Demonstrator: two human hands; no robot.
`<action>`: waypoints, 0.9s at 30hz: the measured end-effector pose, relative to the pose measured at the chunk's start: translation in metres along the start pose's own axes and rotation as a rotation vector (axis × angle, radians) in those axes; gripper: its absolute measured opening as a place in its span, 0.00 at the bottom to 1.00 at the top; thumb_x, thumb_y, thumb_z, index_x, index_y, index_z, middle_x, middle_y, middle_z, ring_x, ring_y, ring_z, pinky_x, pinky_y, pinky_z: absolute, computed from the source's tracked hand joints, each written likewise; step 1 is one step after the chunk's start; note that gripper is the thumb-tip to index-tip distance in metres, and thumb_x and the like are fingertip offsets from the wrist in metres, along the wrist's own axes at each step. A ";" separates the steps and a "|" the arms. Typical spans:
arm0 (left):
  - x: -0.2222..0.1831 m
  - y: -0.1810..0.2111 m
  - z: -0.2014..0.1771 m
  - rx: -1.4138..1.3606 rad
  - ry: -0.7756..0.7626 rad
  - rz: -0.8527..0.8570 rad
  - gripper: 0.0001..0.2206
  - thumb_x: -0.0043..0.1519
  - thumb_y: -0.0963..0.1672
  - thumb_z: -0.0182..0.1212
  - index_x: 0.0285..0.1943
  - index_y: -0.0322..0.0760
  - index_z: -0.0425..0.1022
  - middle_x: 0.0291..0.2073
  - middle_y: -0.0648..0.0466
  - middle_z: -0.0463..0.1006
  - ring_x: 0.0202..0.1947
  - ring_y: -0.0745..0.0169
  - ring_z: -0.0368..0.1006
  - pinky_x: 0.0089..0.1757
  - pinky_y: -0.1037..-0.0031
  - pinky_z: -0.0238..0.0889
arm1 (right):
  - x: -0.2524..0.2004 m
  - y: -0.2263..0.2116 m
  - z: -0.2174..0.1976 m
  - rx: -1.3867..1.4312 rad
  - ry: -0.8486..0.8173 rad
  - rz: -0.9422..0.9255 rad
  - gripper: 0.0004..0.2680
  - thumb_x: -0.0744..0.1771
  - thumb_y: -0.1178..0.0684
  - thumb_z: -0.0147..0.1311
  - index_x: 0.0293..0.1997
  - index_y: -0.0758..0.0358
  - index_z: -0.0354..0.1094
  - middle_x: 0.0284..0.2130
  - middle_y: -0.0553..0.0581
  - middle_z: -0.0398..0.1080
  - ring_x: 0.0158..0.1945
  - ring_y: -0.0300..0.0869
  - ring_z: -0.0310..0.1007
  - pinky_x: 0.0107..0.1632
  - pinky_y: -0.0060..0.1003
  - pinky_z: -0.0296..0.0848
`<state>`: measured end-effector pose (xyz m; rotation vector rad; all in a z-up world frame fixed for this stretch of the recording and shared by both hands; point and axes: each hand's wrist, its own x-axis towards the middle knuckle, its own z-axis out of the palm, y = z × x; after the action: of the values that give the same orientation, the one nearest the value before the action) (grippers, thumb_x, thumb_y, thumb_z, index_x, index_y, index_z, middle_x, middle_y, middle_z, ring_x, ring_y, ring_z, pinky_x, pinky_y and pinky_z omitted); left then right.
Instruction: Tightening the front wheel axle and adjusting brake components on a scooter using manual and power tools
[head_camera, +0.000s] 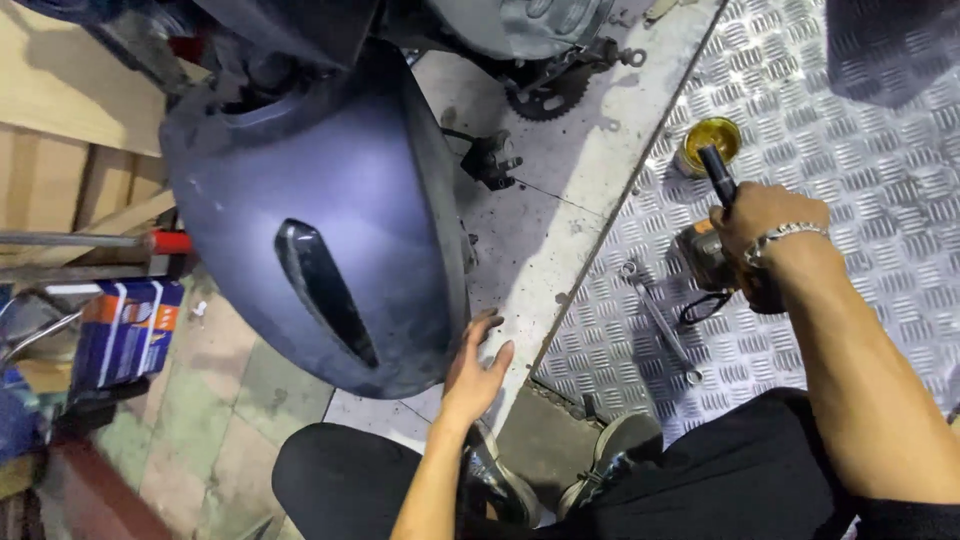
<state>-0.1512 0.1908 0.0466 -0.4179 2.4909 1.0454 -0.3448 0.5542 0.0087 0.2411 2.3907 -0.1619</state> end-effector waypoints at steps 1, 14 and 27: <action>-0.002 -0.001 -0.009 -0.003 -0.013 0.007 0.18 0.63 0.49 0.58 0.63 0.50 0.69 0.69 0.62 0.67 0.70 0.61 0.61 0.64 0.69 0.52 | -0.001 -0.004 0.001 0.000 -0.001 0.014 0.18 0.70 0.37 0.43 0.52 0.59 0.75 0.45 0.64 0.80 0.49 0.61 0.81 0.48 0.55 0.76; 0.001 -0.060 -0.177 0.092 -0.559 -0.039 0.30 0.59 0.53 0.61 0.72 0.51 0.63 0.68 0.54 0.71 0.69 0.57 0.67 0.61 0.70 0.62 | -0.068 -0.182 -0.003 0.188 0.337 -0.453 0.35 0.66 0.33 0.53 0.77 0.58 0.38 0.68 0.70 0.50 0.67 0.60 0.55 0.66 0.57 0.61; 0.039 -0.085 -0.240 0.186 -0.393 0.160 0.28 0.60 0.48 0.64 0.67 0.26 0.66 0.52 0.29 0.80 0.54 0.29 0.77 0.53 0.44 0.69 | -0.040 -0.212 0.064 0.433 0.342 -0.284 0.29 0.63 0.28 0.60 0.64 0.57 0.66 0.54 0.70 0.71 0.57 0.69 0.70 0.57 0.59 0.67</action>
<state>-0.2100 -0.0462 0.1297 0.0430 2.2624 0.8457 -0.3202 0.3306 -0.0013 0.1327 2.6978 -0.8348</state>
